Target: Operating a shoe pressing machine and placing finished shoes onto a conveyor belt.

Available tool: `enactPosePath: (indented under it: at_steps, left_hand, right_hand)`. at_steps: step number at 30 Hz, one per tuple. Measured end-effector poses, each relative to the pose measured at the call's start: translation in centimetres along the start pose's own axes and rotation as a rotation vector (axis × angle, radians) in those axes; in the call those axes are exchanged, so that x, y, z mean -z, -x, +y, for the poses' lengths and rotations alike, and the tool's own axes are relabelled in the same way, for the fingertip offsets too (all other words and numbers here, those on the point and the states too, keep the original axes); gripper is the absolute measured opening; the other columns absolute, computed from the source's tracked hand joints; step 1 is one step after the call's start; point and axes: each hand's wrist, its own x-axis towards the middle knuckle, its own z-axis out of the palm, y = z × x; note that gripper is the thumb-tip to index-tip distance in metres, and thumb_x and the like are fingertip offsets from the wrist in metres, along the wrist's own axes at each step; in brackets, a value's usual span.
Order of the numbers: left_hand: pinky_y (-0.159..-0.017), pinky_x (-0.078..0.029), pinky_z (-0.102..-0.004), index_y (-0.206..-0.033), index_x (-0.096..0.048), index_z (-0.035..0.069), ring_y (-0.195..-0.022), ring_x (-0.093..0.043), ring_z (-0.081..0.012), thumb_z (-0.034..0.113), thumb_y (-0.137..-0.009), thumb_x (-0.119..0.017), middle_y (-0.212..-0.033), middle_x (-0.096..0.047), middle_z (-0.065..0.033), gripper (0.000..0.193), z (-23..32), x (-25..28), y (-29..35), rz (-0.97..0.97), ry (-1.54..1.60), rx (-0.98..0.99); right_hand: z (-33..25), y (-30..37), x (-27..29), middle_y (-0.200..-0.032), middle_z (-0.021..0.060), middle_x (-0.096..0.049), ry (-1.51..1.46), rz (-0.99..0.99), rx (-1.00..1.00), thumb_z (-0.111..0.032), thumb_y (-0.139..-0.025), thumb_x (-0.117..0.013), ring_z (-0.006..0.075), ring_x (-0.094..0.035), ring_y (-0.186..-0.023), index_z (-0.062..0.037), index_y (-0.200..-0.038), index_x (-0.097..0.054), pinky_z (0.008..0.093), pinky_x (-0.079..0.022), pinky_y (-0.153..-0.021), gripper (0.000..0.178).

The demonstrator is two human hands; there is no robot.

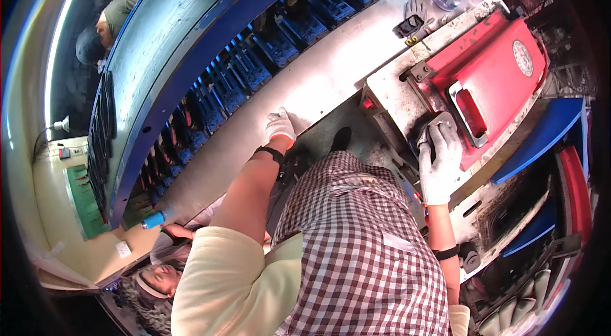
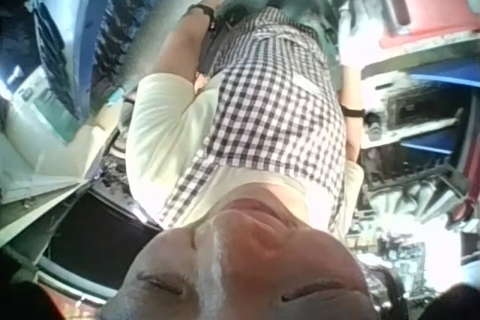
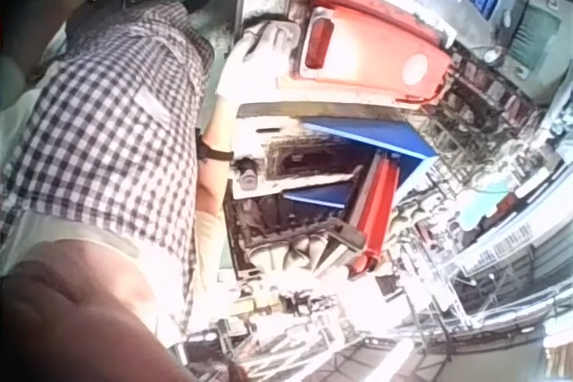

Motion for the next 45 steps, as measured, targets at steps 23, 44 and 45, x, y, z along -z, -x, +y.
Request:
enactPosePath:
  at_steps: [23, 44, 45]
  left_hand:
    - [-0.091, -0.059, -0.0464, -0.167, -0.007, 0.003, -0.126, -0.066, -0.0426, 0.032, -0.069, -0.09, -0.162, -0.029, -0.0396, 0.132, 1.8, -0.7, -1.3, -0.042, -0.033, 0.047]
    - [-0.1, -0.056, -0.0453, -0.162, -0.019, 0.001, -0.131, -0.061, -0.0382, 0.033, -0.064, -0.094, -0.152, -0.044, -0.0304, 0.128, 0.1, 0.4, -0.2, -0.004, 0.027, -0.059]
    - [-0.1, -0.056, -0.0453, -0.161, -0.02, 0.0, -0.129, -0.062, -0.0375, 0.032, -0.063, -0.094, -0.149, -0.046, -0.0298, 0.127, 0.1, 0.5, -0.1, -0.003, 0.024, -0.055]
  right_hand:
    - [0.7, 0.7, -0.6, -0.138, 0.0166, -0.063, -0.028, 0.004, -0.003, -0.005, -0.088, -0.071, 0.0377, -0.053, -0.135, -0.006, -0.128, -0.068, 0.0492, -0.041, -0.115, 0.04]
    - [-0.3, 0.0, 0.3, -0.127, 0.0125, -0.068, -0.035, 0.074, -0.026, -0.004, -0.085, -0.072, 0.0334, -0.06, -0.13, -0.0069, -0.12, -0.071, 0.0462, -0.046, -0.111, 0.035]
    - [-0.3, 0.0, 0.3, -0.127, 0.0125, -0.068, -0.036, 0.074, -0.032, -0.004, -0.085, -0.072, 0.0334, -0.06, -0.13, -0.0069, -0.12, -0.071, 0.0462, -0.046, -0.111, 0.035]
